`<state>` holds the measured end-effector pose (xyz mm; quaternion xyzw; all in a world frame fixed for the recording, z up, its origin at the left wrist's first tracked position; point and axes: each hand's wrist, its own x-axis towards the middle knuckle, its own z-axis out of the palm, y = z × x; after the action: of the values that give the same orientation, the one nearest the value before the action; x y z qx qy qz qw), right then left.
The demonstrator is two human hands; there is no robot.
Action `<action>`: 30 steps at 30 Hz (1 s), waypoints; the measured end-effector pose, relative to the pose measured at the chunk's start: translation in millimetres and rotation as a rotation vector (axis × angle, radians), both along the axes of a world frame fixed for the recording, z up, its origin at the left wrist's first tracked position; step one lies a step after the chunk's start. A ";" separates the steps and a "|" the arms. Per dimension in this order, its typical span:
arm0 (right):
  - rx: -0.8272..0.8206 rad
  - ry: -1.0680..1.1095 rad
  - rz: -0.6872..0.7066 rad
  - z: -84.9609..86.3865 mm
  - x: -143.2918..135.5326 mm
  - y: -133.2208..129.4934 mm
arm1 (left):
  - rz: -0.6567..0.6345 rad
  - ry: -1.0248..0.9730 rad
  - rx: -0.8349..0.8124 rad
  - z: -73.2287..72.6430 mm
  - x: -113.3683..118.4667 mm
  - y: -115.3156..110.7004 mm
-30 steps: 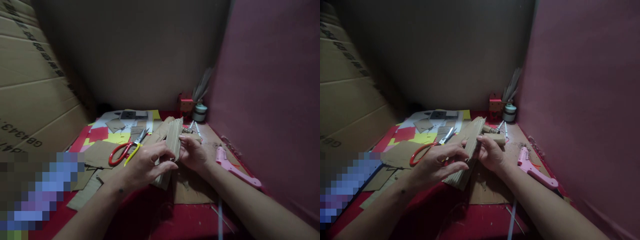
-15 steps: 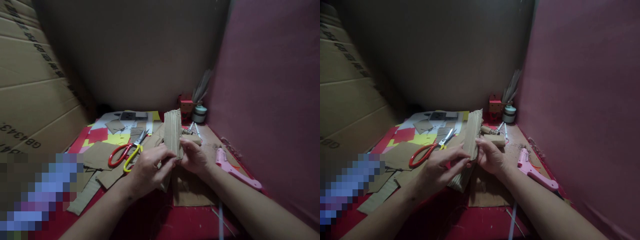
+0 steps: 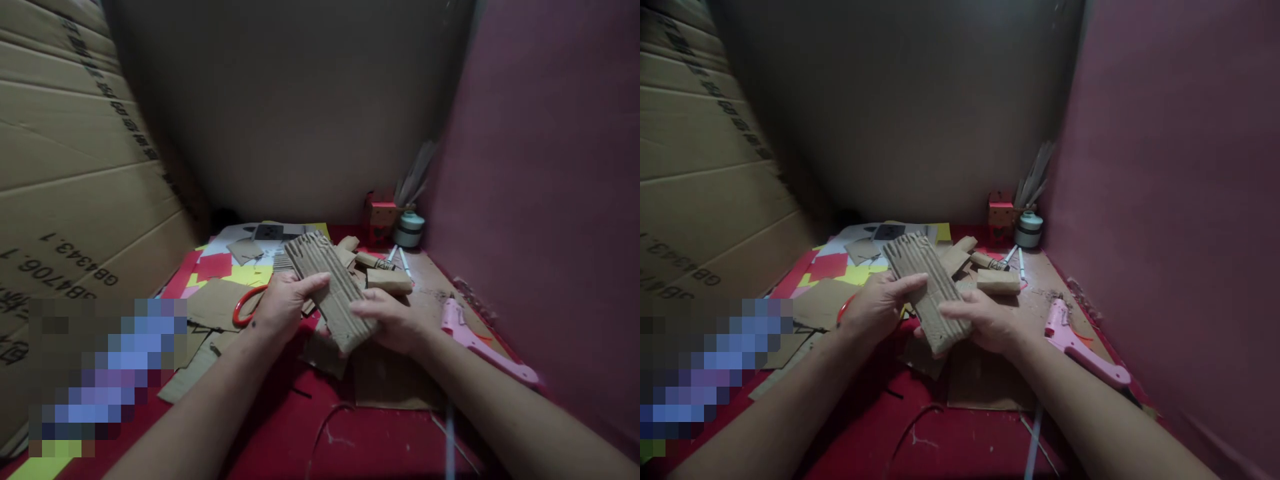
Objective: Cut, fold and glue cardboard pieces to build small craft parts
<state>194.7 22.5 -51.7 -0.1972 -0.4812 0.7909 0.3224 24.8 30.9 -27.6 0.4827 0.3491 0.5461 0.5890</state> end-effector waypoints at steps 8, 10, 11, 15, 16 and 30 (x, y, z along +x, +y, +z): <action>0.030 -0.224 -0.235 0.8 -6.7 -2.7 | 0.152 0.016 0.124 4.9 7.3 -7.2; 0.029 -0.238 -0.236 3.4 -8.9 -5.5 | 0.019 -0.045 0.045 3.7 8.0 -8.0; 0.033 -0.245 -0.233 4.0 -10.0 -6.4 | -0.033 -0.069 0.010 2.6 8.7 -8.1; 0.028 -0.289 -0.230 4.2 -11.9 -7.2 | 0.045 -0.053 0.052 -2.5 13.3 -7.0; 0.027 -0.299 -0.213 4.4 -11.8 -7.2 | 0.079 -0.038 0.080 -3.6 14.2 -6.4; 0.082 -0.366 -0.076 10.5 -5.9 -8.4 | 0.050 -0.247 -0.080 0.2 -1.7 9.3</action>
<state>188.8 14.1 -41.2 -0.3428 -0.5558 0.7088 0.2669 23.2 40.1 -27.4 0.3791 0.3074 0.6016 0.6323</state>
